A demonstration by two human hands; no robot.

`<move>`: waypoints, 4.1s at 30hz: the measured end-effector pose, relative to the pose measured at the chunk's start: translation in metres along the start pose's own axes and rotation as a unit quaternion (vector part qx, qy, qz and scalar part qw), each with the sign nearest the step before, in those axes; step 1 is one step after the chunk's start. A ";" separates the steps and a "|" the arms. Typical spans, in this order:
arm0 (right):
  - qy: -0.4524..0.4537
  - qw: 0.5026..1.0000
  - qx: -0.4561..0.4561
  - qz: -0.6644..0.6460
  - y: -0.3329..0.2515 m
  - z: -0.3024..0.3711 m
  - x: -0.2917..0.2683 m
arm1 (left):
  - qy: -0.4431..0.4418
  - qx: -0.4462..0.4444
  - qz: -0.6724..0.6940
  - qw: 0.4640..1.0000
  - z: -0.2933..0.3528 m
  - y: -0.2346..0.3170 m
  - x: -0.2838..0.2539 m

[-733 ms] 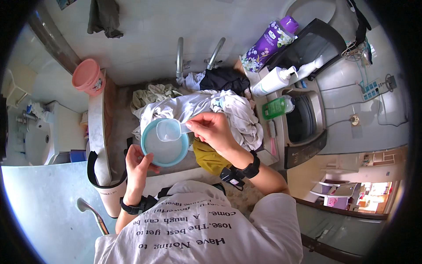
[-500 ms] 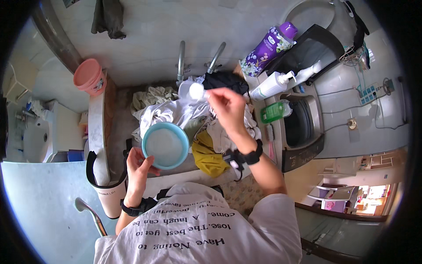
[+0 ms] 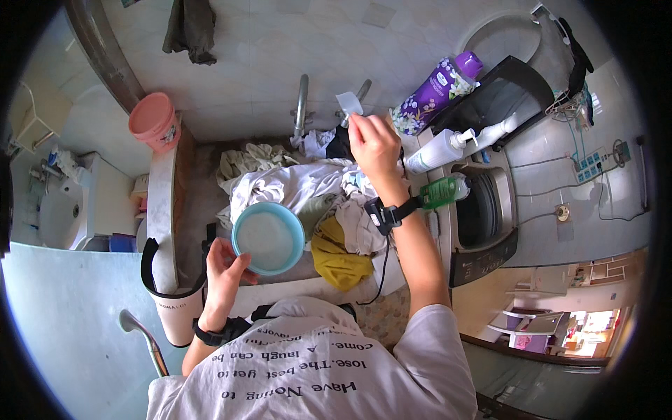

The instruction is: The person pours scent boosters into a cap, then into a small bowl, then picks up items of clothing by hand to inspect them.

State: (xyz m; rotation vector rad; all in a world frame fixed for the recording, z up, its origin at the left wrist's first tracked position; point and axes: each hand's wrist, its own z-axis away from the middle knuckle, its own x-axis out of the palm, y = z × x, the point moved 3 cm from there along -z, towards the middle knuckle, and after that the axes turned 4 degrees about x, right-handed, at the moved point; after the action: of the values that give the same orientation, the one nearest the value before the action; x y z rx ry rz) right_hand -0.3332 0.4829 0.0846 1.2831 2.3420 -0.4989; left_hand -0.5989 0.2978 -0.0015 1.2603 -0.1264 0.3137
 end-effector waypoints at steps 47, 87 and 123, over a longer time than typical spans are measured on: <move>-0.487 0.414 0.382 -0.668 -0.124 0.104 -0.109 | -0.035 0.317 -0.436 0.842 -0.109 0.086 -0.233; -0.486 0.458 0.480 -0.569 -0.115 0.152 -0.076 | 0.051 -0.033 0.088 0.994 -0.154 0.059 -0.248; -0.310 0.894 0.316 0.074 -0.024 0.264 -0.169 | 0.167 0.343 -0.275 0.883 0.034 0.200 -0.189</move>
State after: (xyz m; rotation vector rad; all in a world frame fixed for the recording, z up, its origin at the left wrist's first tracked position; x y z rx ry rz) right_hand -0.2213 0.2208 -0.0477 1.2785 1.5711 -1.4591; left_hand -0.8364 0.2883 0.1414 1.8503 0.6915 0.0669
